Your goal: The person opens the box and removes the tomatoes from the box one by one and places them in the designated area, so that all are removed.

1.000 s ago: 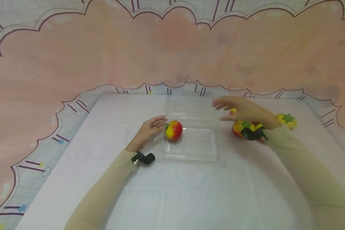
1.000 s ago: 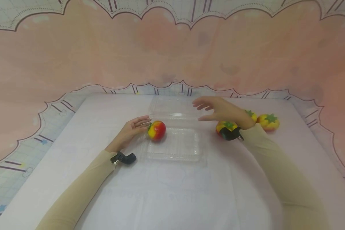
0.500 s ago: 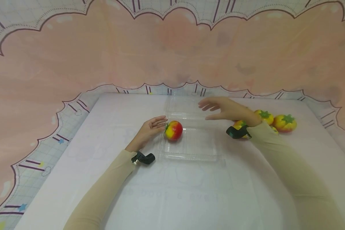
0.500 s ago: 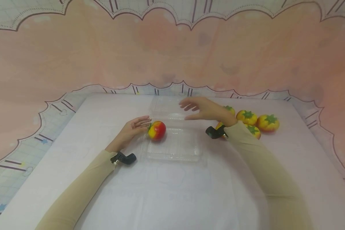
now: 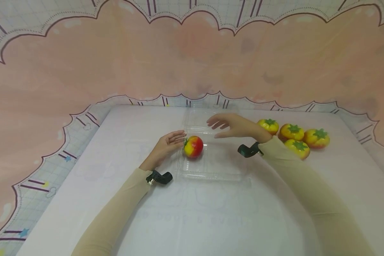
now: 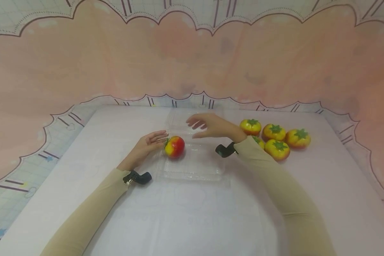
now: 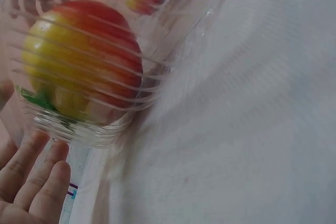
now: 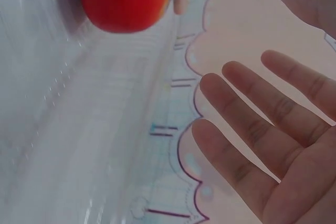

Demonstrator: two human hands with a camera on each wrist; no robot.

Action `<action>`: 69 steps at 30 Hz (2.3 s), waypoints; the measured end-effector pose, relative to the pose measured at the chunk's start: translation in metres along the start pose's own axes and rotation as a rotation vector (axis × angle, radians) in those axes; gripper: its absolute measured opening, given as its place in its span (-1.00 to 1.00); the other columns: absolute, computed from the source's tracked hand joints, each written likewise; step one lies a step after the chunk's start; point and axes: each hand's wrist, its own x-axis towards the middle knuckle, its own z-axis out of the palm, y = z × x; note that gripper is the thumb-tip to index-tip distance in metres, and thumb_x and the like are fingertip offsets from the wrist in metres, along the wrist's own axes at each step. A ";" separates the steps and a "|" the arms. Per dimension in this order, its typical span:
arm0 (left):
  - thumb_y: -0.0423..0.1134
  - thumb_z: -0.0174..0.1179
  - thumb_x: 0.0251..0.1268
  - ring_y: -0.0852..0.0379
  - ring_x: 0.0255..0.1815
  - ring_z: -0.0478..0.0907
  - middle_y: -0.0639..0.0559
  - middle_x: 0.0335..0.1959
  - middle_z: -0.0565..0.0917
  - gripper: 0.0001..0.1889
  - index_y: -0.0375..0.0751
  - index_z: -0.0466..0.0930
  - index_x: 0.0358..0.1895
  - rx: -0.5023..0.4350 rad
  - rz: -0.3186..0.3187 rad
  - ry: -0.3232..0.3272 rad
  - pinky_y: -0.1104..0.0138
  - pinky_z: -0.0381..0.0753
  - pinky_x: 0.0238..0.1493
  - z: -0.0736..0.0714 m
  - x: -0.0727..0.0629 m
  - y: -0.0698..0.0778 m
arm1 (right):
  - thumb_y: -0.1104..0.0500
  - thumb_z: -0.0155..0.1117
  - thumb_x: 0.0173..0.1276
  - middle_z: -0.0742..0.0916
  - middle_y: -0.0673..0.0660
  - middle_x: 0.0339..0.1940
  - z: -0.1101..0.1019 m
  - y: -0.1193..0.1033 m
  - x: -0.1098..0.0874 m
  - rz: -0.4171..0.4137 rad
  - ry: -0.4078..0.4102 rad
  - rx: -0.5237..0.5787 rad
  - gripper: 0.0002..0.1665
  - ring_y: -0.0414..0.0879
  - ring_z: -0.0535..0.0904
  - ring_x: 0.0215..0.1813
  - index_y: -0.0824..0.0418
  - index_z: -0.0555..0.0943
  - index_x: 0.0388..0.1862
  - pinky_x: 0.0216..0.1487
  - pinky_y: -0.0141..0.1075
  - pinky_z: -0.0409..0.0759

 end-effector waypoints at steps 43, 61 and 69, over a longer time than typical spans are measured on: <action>-0.46 0.05 0.32 -0.12 0.39 0.29 -0.25 0.38 0.32 -0.45 -0.34 0.19 0.37 -0.011 -0.006 0.006 0.37 0.44 0.23 0.000 0.001 -0.003 | 0.17 0.31 0.24 0.56 0.24 0.23 0.044 0.009 0.037 0.102 -0.078 0.054 -0.42 0.08 0.53 0.23 0.31 0.43 0.22 0.24 -0.06 0.53; -0.48 0.04 0.32 -0.16 0.40 0.28 -0.29 0.38 0.30 -0.44 -0.37 0.17 0.38 -0.020 -0.002 -0.003 0.35 0.44 0.23 0.000 0.000 -0.001 | 0.30 0.32 0.20 0.61 0.21 0.19 0.051 0.003 0.039 0.141 -0.047 0.014 -0.51 0.06 0.57 0.17 0.26 0.51 0.14 0.20 -0.12 0.57; -0.47 0.03 0.33 -0.17 0.39 0.28 -0.29 0.39 0.29 -0.44 -0.37 0.16 0.38 -0.009 0.002 -0.009 0.32 0.42 0.25 0.000 0.000 -0.001 | 0.29 0.35 0.17 0.63 0.20 0.16 0.052 0.004 0.038 0.139 -0.025 0.004 -0.50 0.04 0.59 0.14 0.26 0.54 0.13 0.18 -0.13 0.58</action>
